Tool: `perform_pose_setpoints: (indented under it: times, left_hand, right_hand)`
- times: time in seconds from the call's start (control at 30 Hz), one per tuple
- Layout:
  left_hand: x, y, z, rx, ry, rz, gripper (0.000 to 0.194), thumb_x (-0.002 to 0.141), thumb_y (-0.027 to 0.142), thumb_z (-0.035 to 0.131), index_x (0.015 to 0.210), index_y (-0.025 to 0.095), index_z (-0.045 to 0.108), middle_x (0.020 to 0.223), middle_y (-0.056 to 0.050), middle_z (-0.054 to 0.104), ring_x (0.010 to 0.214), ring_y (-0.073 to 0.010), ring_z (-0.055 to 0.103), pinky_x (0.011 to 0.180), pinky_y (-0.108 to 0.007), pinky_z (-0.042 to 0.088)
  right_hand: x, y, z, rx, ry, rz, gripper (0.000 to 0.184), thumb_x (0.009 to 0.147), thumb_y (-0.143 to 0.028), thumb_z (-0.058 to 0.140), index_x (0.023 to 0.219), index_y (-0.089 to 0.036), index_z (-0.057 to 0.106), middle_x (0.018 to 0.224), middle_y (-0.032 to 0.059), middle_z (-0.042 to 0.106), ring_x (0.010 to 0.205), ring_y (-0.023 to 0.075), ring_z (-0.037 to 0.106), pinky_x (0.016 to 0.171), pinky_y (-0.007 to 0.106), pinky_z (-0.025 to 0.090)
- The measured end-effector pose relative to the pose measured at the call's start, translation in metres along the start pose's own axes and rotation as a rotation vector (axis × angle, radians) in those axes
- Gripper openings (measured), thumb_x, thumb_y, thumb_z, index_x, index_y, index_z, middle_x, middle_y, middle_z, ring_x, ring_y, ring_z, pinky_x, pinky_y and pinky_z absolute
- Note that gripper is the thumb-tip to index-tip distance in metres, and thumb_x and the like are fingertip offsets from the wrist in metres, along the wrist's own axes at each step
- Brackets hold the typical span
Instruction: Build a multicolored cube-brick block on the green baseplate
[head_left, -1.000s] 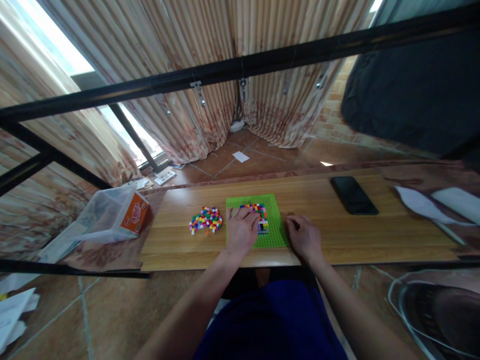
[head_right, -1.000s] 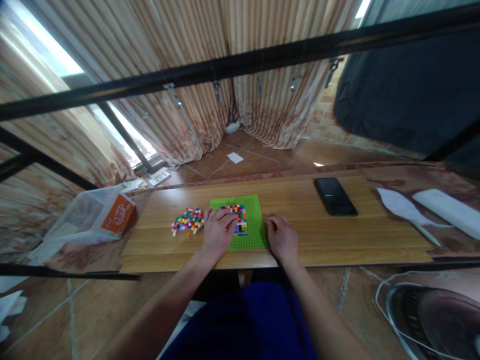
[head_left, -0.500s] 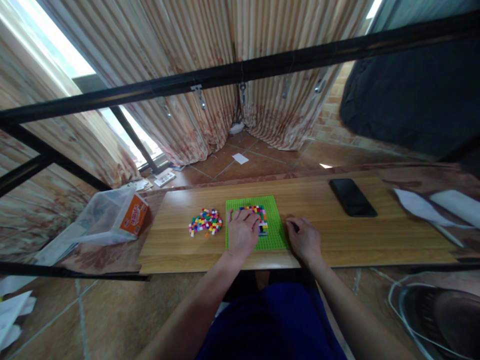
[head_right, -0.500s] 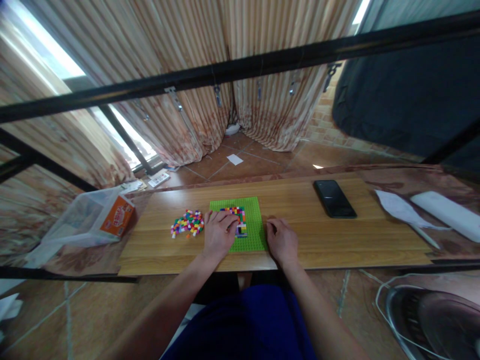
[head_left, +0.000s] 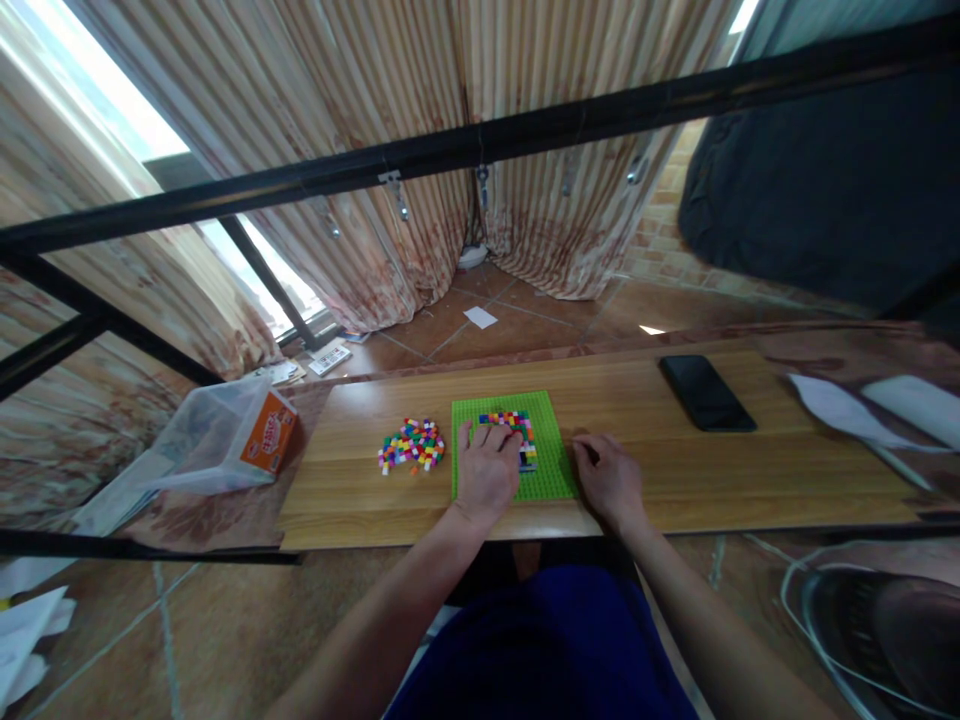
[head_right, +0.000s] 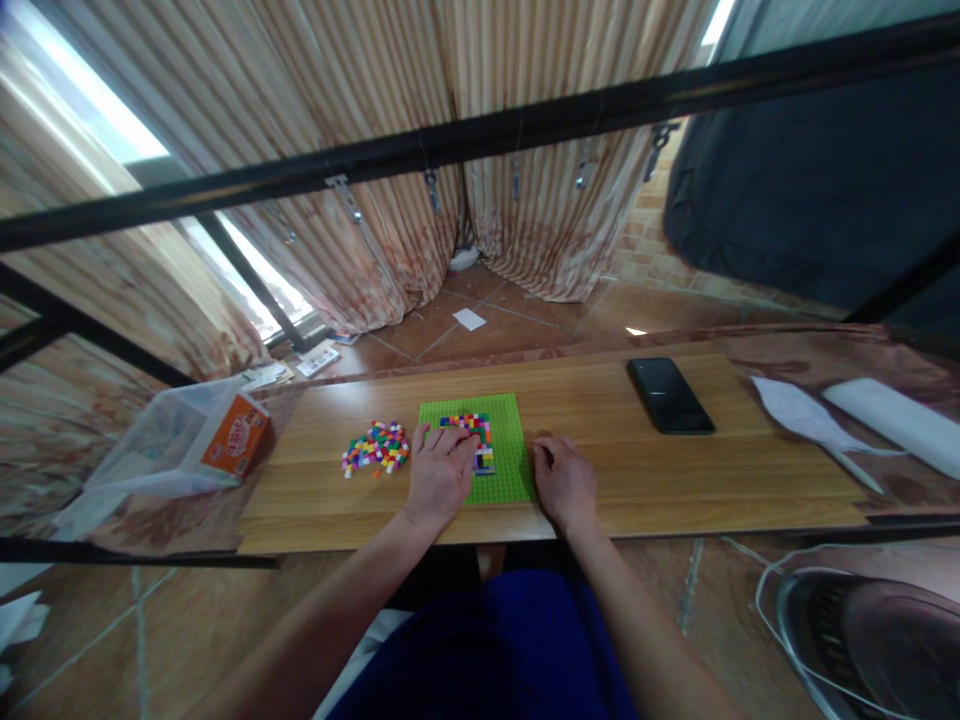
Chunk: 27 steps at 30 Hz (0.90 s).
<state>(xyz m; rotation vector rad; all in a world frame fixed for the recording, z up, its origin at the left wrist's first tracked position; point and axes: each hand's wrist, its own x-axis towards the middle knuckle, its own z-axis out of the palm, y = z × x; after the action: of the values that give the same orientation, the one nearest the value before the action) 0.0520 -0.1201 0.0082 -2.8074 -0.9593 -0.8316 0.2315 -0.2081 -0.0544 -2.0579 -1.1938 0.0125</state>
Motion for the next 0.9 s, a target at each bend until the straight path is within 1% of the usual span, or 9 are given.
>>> perform_pose_setpoints:
  times: [0.17,0.37,0.47,0.57,0.67,0.73,0.83,0.9]
  left_hand:
    - [-0.001,0.0,0.002,0.06,-0.026,0.039,0.019,0.094,0.021,0.051,0.098,0.021,0.07,0.1,-0.005,0.071,0.092,-0.0226,0.059,0.101,-0.046,0.036]
    - [0.0,-0.001,0.005,0.08,-0.06,0.081,0.022,0.095,0.021,0.047,0.098,0.019,0.069,0.1,-0.007,0.071,0.092,-0.0222,0.06,0.101,-0.045,0.036]
    - [-0.001,-0.001,0.004,0.062,-0.067,0.06,0.022,0.096,0.021,0.047,0.099,0.019,0.068,0.101,-0.007,0.071,0.092,-0.0225,0.06,0.101,-0.046,0.036]
    - [-0.005,0.0,0.0,0.008,-0.076,0.02,0.023,0.095,0.019,0.048,0.108,0.02,0.067,0.109,-0.007,0.07,0.098,-0.0235,0.06,0.102,-0.048,0.035]
    - [-0.013,-0.005,-0.008,-0.061,-0.063,-0.058,0.03,0.096,0.018,0.046,0.121,0.021,0.061,0.116,-0.008,0.069,0.105,-0.0239,0.06,0.104,-0.048,0.035]
    - [-0.022,-0.014,-0.014,-0.092,-0.031,-0.156,0.032,0.096,0.019,0.045,0.125,0.021,0.059,0.117,-0.008,0.069,0.107,-0.0239,0.06,0.102,-0.047,0.038]
    - [-0.042,-0.037,-0.022,-0.096,0.011,-0.319,0.029,0.094,0.018,0.046,0.119,0.02,0.061,0.112,-0.009,0.069,0.107,-0.0252,0.06,0.099,-0.046,0.041]
    - [-0.06,-0.056,-0.028,-0.085,0.014,-0.394,0.026,0.092,0.017,0.048,0.113,0.019,0.063,0.109,-0.009,0.07,0.103,-0.0254,0.062,0.095,-0.044,0.045]
  right_hand:
    - [0.0,0.001,0.001,0.007,-0.002,-0.005,0.03,0.092,-0.036,0.046,0.091,-0.019,0.071,0.095,0.0092,0.07,0.08,0.0206,0.063,0.069,0.031,0.045]
    - [-0.001,0.0,0.001,0.003,0.012,-0.008,0.031,0.093,-0.036,0.046,0.092,-0.019,0.071,0.096,0.0094,0.071,0.08,0.0209,0.064,0.069,0.031,0.045]
    - [-0.001,0.0,0.001,-0.012,0.005,-0.01,0.032,0.092,-0.036,0.046,0.093,-0.018,0.072,0.095,0.0097,0.071,0.081,0.0216,0.064,0.069,0.032,0.045]
    - [-0.001,0.001,0.001,-0.023,0.006,-0.02,0.032,0.093,-0.035,0.045,0.093,-0.018,0.072,0.095,0.0098,0.071,0.08,0.0216,0.064,0.069,0.032,0.045]
    - [-0.001,0.001,0.001,-0.029,0.004,-0.033,0.033,0.093,-0.035,0.044,0.092,-0.018,0.072,0.096,0.0095,0.071,0.081,0.0219,0.064,0.069,0.032,0.045]
    - [-0.001,0.002,0.001,-0.028,0.005,-0.044,0.033,0.092,-0.036,0.044,0.091,-0.019,0.072,0.096,0.0095,0.071,0.083,0.0224,0.064,0.069,0.032,0.045]
    - [-0.001,0.004,0.001,-0.026,0.012,-0.046,0.034,0.092,-0.038,0.044,0.092,-0.018,0.072,0.095,0.0095,0.071,0.08,0.0224,0.064,0.068,0.032,0.045]
    - [-0.002,0.006,0.002,-0.038,0.016,-0.034,0.035,0.092,-0.039,0.044,0.092,-0.019,0.072,0.093,0.0095,0.071,0.078,0.0222,0.064,0.067,0.032,0.045]
